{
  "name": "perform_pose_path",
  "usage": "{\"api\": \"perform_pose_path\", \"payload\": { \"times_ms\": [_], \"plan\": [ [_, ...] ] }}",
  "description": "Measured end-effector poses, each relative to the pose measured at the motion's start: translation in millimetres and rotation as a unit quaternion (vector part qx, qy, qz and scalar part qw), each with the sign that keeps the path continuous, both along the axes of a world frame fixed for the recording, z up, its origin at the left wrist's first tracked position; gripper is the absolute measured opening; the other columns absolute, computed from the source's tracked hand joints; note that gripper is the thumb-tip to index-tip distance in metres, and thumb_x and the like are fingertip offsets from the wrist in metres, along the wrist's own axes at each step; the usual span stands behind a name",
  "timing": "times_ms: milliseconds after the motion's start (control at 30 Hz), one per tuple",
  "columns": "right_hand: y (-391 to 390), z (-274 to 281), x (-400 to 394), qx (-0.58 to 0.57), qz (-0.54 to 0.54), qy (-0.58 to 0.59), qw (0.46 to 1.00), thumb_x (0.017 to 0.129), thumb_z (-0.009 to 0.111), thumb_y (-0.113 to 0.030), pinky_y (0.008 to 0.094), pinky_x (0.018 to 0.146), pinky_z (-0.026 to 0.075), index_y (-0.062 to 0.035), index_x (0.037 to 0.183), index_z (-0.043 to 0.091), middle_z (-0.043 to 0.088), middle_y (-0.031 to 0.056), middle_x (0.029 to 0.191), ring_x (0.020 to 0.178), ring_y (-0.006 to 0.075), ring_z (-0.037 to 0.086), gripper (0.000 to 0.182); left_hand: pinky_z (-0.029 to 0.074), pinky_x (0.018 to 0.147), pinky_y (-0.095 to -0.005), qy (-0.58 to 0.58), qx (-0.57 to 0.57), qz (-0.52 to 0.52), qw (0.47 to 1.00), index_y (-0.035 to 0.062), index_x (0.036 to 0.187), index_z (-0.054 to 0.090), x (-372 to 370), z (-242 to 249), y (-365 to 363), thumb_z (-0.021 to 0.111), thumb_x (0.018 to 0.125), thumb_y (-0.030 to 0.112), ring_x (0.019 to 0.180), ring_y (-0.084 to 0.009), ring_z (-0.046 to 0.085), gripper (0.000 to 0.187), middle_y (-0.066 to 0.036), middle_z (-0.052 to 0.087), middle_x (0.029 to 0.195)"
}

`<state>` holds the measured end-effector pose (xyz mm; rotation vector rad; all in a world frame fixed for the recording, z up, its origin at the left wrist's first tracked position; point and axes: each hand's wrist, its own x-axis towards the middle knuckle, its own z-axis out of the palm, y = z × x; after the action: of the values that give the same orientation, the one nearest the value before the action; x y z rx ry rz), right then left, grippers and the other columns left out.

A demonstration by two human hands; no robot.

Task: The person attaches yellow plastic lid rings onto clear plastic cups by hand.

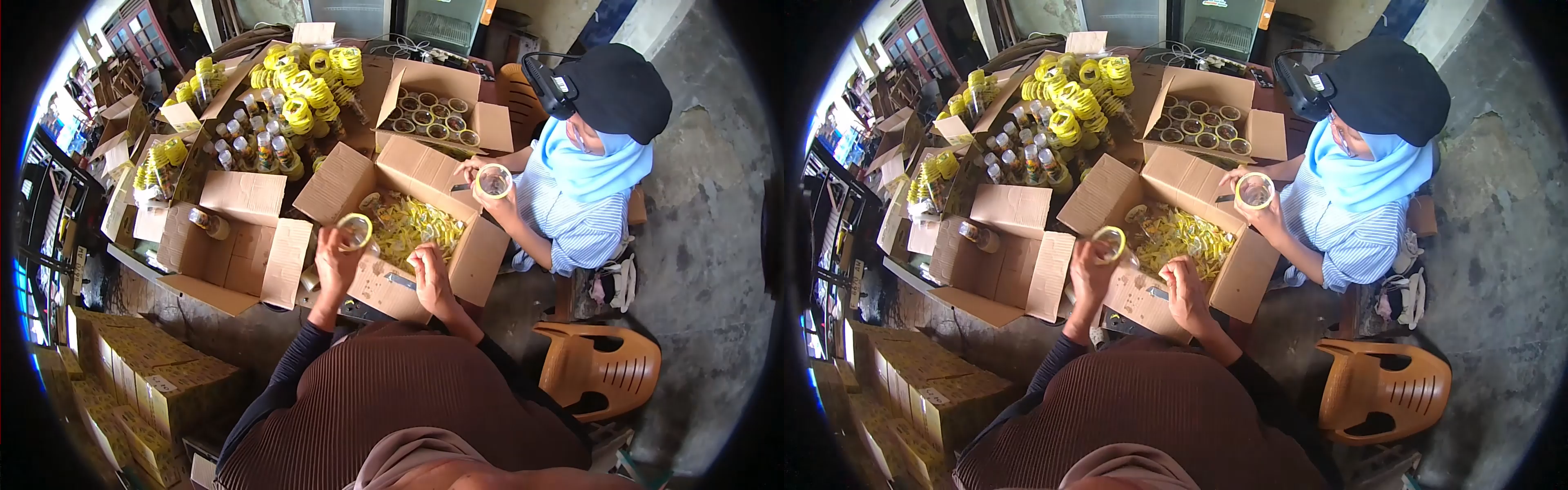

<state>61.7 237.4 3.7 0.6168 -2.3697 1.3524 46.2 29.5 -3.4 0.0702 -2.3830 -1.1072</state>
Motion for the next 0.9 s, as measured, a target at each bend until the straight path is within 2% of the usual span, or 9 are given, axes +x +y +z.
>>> {"api": "perform_pose_path", "payload": {
  "times_ms": [100,300,333,367,467,567,767,833,900],
  "plan": [
    [5.9,-2.0,3.8,-0.057,0.049,-0.044,0.996,0.086,0.056,0.010,0.0376,0.068,0.047,-0.0002,0.096,0.054,0.052,0.0151,0.092,0.079,0.0318,0.057,0.014,0.050,0.071,-0.0410,0.048,0.008,-0.001,0.999,0.0024,0.084,0.052,2.5,14.9,-12.0,0.084,0.065,0.009,0.086,-0.0345,0.061,0.038,-0.016,0.058,0.101],
    [19.6,-44.1,-5.9,0.013,0.031,-0.123,0.992,0.084,0.058,0.005,0.0373,0.070,0.049,-0.0018,0.096,0.059,0.055,0.0152,0.095,0.081,0.0307,0.059,0.014,0.050,0.081,-0.0422,0.056,0.003,-0.016,0.998,0.0009,0.088,0.053,20.4,16.3,-1.7,0.083,0.065,0.007,0.097,-0.0379,0.061,0.038,-0.020,0.059,0.111],
    [22.6,-55.8,-6.9,0.045,0.041,-0.142,0.988,0.084,0.065,-0.005,0.0407,0.076,0.049,-0.0029,0.100,0.059,0.055,0.0157,0.098,0.088,0.0332,0.058,0.017,0.050,0.081,-0.0422,0.062,0.004,-0.025,0.998,0.0008,0.088,0.053,23.1,15.6,0.5,0.083,0.065,0.006,0.098,-0.0379,0.061,0.038,-0.020,0.059,0.111],
    [26.6,-67.3,-4.7,0.045,0.042,-0.143,0.988,0.084,0.065,-0.005,0.0407,0.076,0.049,-0.0029,0.100,0.059,0.055,0.0157,0.098,0.088,0.0332,0.058,0.017,0.050,0.082,-0.0422,0.069,0.005,-0.033,0.997,0.0006,0.088,0.053,26.2,15.2,3.2,0.082,0.065,0.006,0.099,-0.0378,0.060,0.037,-0.020,0.059,0.112],
    [28.4,-77.0,-0.3,0.174,0.055,-0.157,0.971,0.078,0.076,-0.023,0.0446,0.089,0.043,-0.0041,0.105,0.058,0.055,0.0164,0.103,0.103,0.0362,0.053,0.037,0.050,0.083,-0.0424,0.062,0.019,-0.044,0.997,0.0003,0.089,0.053,33.4,23.3,9.8,0.081,0.067,0.004,0.100,-0.0384,0.060,0.036,-0.019,0.059,0.111],
    [30.5,-96.0,-1.1,0.205,0.061,-0.146,0.966,0.078,0.077,-0.025,0.0412,0.088,0.045,-0.0024,0.106,0.060,0.058,0.0165,0.107,0.103,0.0349,0.055,0.040,0.049,0.085,-0.0433,0.072,0.008,-0.071,0.995,0.0002,0.090,0.053,35.4,11.7,4.6,0.080,0.068,0.004,0.104,-0.0388,0.059,0.035,-0.020,0.059,0.111],
    [36.1,-113.3,-12.2,0.160,0.053,-0.186,0.968,0.079,0.073,-0.015,0.0408,0.081,0.048,-0.0013,0.098,0.063,0.063,0.0162,0.098,0.092,0.0333,0.060,0.025,0.047,0.093,-0.0429,-0.031,0.126,-0.070,0.989,-0.0005,0.082,0.057,43.9,-7.8,3.8,0.080,0.070,0.007,0.113,-0.0388,0.056,0.027,-0.022,0.057,0.122],
    [36.8,-108.3,-14.2,0.162,0.040,-0.203,0.965,0.080,0.072,-0.012,0.0401,0.077,0.049,-0.0014,0.095,0.064,0.064,0.0164,0.094,0.087,0.0328,0.062,0.020,0.046,0.096,-0.0432,-0.022,0.102,-0.060,0.993,-0.0003,0.078,0.058,45.6,-4.1,5.6,0.080,0.070,0.007,0.119,-0.0386,0.053,0.025,-0.022,0.055,0.127],
    [37.8,-102.0,-13.8,0.089,0.006,-0.235,0.968,0.080,0.071,-0.005,0.0404,0.078,0.048,-0.0025,0.087,0.062,0.060,0.0147,0.089,0.088,0.0330,0.060,0.011,0.044,0.100,-0.0435,-0.014,0.077,-0.051,0.996,-0.0001,0.074,0.059,47.5,-0.9,8.1,0.080,0.071,0.007,0.125,-0.0384,0.050,0.023,-0.022,0.052,0.132]
  ]
}}
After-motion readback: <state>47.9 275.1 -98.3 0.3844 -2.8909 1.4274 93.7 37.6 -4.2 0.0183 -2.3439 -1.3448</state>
